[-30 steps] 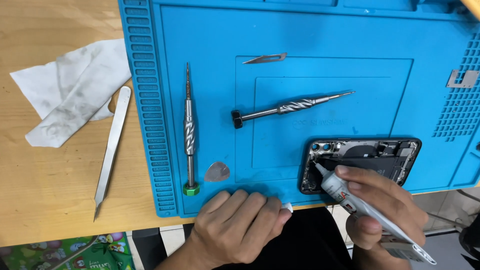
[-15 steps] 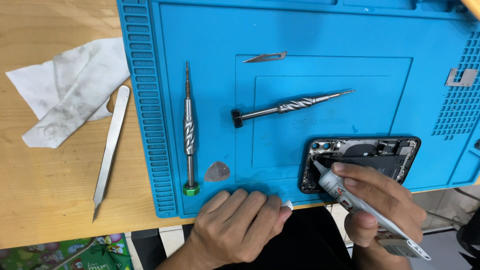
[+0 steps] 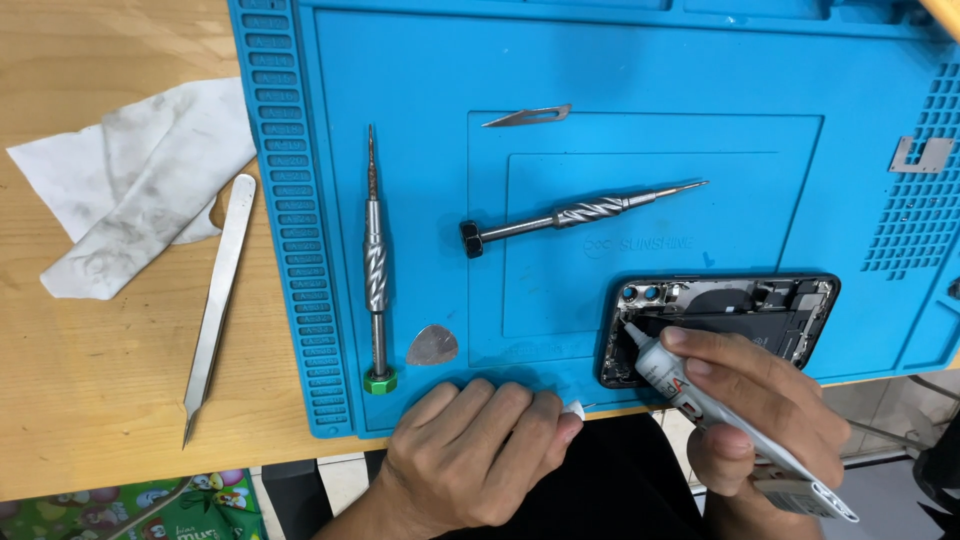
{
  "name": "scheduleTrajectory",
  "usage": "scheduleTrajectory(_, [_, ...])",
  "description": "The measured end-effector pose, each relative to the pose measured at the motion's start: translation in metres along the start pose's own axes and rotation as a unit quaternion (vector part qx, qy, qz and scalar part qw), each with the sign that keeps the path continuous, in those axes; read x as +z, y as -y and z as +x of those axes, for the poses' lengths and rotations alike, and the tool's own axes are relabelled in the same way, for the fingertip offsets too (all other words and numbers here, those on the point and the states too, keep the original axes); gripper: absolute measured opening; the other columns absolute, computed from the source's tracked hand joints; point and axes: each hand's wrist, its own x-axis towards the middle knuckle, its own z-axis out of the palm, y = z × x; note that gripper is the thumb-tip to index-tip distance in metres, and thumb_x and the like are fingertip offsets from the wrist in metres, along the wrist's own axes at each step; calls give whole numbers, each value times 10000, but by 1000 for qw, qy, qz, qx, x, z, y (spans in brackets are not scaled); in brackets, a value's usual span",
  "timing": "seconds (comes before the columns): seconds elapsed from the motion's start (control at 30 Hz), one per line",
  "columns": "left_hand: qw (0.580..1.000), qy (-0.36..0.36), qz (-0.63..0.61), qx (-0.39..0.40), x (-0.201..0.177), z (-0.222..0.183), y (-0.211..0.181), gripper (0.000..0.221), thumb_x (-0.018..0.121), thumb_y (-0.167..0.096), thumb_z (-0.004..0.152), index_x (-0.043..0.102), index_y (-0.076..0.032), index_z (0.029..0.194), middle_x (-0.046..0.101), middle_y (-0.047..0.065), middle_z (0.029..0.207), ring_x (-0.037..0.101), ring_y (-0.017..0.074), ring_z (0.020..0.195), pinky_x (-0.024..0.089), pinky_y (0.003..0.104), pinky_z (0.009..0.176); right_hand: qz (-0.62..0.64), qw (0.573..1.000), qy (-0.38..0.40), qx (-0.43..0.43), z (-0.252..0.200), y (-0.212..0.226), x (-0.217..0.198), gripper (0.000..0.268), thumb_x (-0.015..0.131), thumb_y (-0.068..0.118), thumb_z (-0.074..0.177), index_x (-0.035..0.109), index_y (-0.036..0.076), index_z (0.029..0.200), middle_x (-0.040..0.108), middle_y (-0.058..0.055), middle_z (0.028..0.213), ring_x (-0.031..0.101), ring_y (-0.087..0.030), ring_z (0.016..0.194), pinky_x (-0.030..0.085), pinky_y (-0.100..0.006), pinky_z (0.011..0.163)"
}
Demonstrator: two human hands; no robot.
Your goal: The person works on a disassembled smartphone placed on a blue mat, using tweezers to adjust internal components and applying adhesive from a tube. They then use a screwdriver to tighten screws on the device's frame.
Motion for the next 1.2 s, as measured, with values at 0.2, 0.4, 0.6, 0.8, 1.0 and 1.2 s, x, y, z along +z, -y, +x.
scheduleTrajectory(0.2, [1000,-2,1,2,1,-1,0,299,594,-287,1066,662,-166,801,561,-16,668,472,125,523,291,289,477,-7,1000,3,-1,3,3,0,494,407,322,1033,622,-109,920,701,-334,924,778,-400,831,649,-395,708])
scheduleTrajectory(0.4, [1000,3,-3,4,-1,0,0,290,611,-281,1064,658,-161,804,562,-15,675,474,125,530,300,290,481,6,1000,14,-7,3,2,-1,482,400,320,1046,620,-97,946,701,-329,942,787,-412,857,667,-414,731])
scheduleTrajectory(0.6, [1000,1,2,5,0,0,0,294,604,-278,1064,656,-168,797,557,-18,671,466,122,528,293,289,481,8,1000,7,-26,3,-3,0,495,398,318,1044,616,-107,912,686,-334,888,781,-433,837,673,-430,714])
scheduleTrajectory(0.8, [1000,1,0,2,0,0,0,302,594,-278,1068,654,-167,793,559,-18,665,460,120,519,282,290,477,6,1000,22,-10,3,0,-3,480,399,307,1043,621,-108,946,698,-339,944,786,-427,870,673,-425,743])
scheduleTrajectory(1.0, [1000,-2,0,3,0,1,0,296,608,-276,1062,652,-165,792,555,-20,665,461,119,521,288,287,479,-15,1000,8,10,4,7,-1,508,385,340,1051,626,-93,940,707,-315,935,780,-389,850,649,-401,744])
scheduleTrajectory(1.2, [1000,4,0,3,0,0,0,299,608,-279,1063,649,-168,788,564,-20,668,472,121,526,296,288,482,-10,1000,-6,-14,2,-1,0,519,397,348,1043,607,-110,917,694,-331,902,773,-403,823,642,-411,698])
